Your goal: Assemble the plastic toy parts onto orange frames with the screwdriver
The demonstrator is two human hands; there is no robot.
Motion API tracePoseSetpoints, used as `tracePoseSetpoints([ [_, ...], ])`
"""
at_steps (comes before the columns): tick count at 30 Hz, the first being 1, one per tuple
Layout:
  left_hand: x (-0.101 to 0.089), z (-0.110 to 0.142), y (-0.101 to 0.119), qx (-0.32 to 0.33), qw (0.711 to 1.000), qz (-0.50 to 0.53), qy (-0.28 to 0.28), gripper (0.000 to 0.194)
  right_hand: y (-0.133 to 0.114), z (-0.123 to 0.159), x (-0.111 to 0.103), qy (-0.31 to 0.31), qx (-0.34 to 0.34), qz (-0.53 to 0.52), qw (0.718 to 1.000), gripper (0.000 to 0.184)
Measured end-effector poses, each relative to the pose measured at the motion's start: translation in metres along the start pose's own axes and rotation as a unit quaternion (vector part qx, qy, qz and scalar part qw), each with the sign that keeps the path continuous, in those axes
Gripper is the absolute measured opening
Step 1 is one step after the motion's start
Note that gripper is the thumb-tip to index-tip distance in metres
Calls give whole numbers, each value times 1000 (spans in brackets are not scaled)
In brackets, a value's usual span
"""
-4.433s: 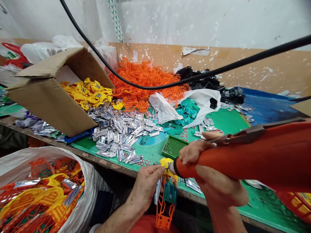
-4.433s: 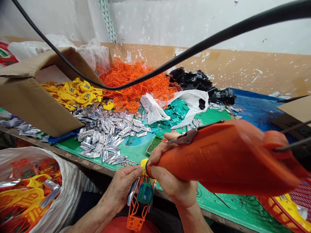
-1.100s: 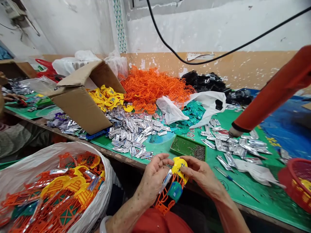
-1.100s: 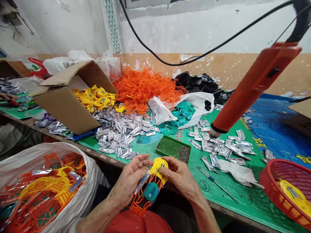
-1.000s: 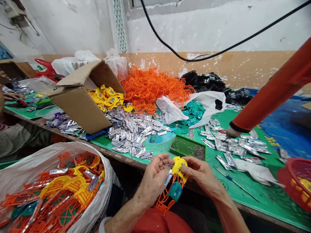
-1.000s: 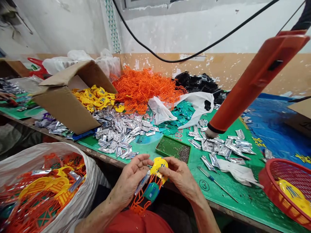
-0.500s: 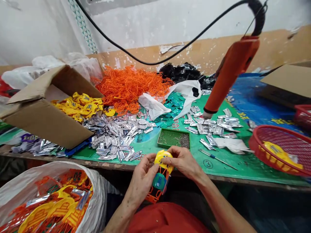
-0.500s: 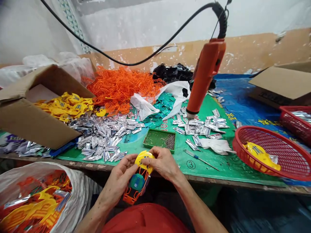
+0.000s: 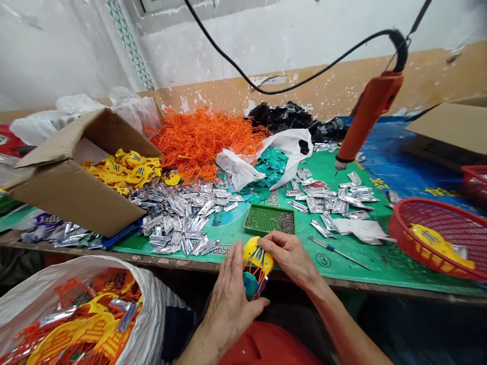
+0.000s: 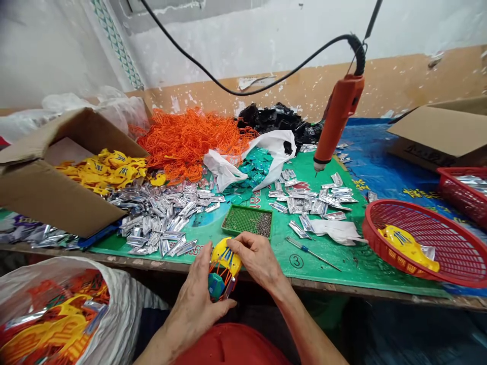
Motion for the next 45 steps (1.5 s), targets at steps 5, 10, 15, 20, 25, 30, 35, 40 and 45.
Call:
tracePoseSetpoints([
  [5,-4,3,5,55,997,-8,58,94,5,1,0,0,7,-13,1000,39],
  [10,-19,1,5,-58,990,121,33,99,6,0,-4,16,12,-18,1000,40],
  [15,-4,8,-4,-241,802,528,-142,74,-6,1,-11,4,-11,-36,999,49],
  [20,12,18,11,-260,538,730,-330,60,-4,-1,9,-100,13,-95,990,42],
  [25,9,19,9,-231,497,764,-341,52,-2,-3,20,-100,10,-81,992,32],
  [30,-3,22,1,-182,527,765,-322,46,-4,0,25,-92,15,-81,992,34],
  [35,-5,25,-9,-195,549,757,-297,46,-4,2,31,-95,27,-81,992,37],
  [40,-8,29,-10,-207,572,743,-280,52,-7,3,33,-109,23,-62,992,40],
  [45,-12,33,-18,-247,583,732,-252,50,-15,-2,40,-91,-7,-25,995,38],
])
Point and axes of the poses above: each hand's wrist, its own z-axis away from the middle knuckle, its own x-axis out of the palm, y = z × x, the point moved 7 cm from there along -z, towards the middle knuckle, and after that the axes turned 4 degrees about y, right-handed, at the moved point
